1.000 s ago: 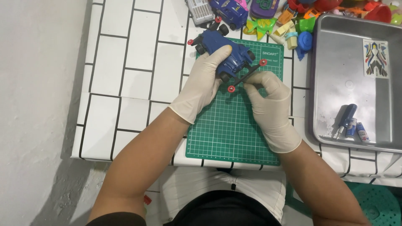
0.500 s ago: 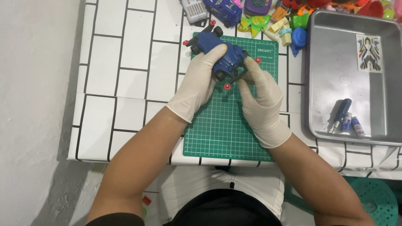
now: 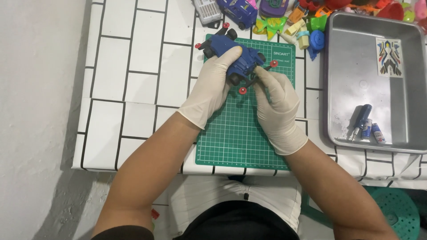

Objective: The person assembles a blue toy car on a green cutting mat, attaching wheels and a body to the chassis. They then place the completed car into a gray tray, add a sticker sheet, and pack the tray into a cardboard box.

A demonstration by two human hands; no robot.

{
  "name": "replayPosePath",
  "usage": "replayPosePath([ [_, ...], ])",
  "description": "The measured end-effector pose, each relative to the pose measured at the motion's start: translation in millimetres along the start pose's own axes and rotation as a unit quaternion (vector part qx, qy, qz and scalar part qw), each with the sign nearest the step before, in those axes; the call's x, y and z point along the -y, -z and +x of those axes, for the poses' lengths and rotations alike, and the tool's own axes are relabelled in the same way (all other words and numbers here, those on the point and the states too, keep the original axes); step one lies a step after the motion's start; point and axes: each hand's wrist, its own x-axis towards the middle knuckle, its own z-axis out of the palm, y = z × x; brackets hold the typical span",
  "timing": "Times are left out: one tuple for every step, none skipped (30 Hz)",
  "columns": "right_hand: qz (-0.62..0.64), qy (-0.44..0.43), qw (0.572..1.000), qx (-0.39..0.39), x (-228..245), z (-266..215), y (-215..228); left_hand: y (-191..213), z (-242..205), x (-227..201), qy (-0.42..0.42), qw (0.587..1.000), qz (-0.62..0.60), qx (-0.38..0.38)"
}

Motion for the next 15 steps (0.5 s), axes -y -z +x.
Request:
replayPosePath([
  [0.0,0.0,1.0,0.0,0,0,0,0,0,0,0.0,1.0,0.0,0.0],
  [-0.001,0.001,1.0,0.001,0,0,0,1,1,0,0.0,1.0,0.001,0.0],
  [-0.002,0.002,1.0,0.002,0,-1,0,1,2,1,0.0,1.0,0.003,0.0],
  [-0.002,0.002,1.0,0.002,0,0,0,2,2,1,0.0,1.0,0.003,0.0],
  [-0.001,0.0,1.0,0.0,1,0,0,2,3,2,0.001,1.0,0.006,0.002],
  [0.001,-0.001,1.0,-0.002,2,1,0,3,4,2,0.002,1.0,0.009,0.003],
  [0.002,-0.001,1.0,-0.002,2,1,0,2,3,1,0.002,1.0,0.009,0.003],
  [0.003,-0.001,1.0,-0.003,2,0,0,1,1,0,0.004,1.0,0.006,0.001],
  [0.004,0.0,1.0,-0.005,3,0,1,0,0,-1,0.006,1.0,0.003,-0.002],
  [0.004,0.0,1.0,-0.005,1,1,1,0,1,-1,0.006,1.0,0.003,-0.002],
  [-0.011,0.019,1.0,-0.013,0,2,2,1,2,-1,0.005,1.0,0.0,-0.002],
  [-0.027,0.037,0.999,-0.02,-1,3,3,2,2,-1,0.004,1.0,-0.002,-0.003],
  [-0.027,0.038,0.999,-0.02,0,4,3,0,-1,-2,0.004,1.0,-0.002,-0.003],
  [-0.032,0.048,0.998,-0.033,0,5,4,-1,-4,-4,0.008,1.0,0.002,-0.007],
  [-0.038,0.058,0.996,-0.047,0,6,5,-3,-7,-6,0.013,1.0,0.007,-0.01],
])
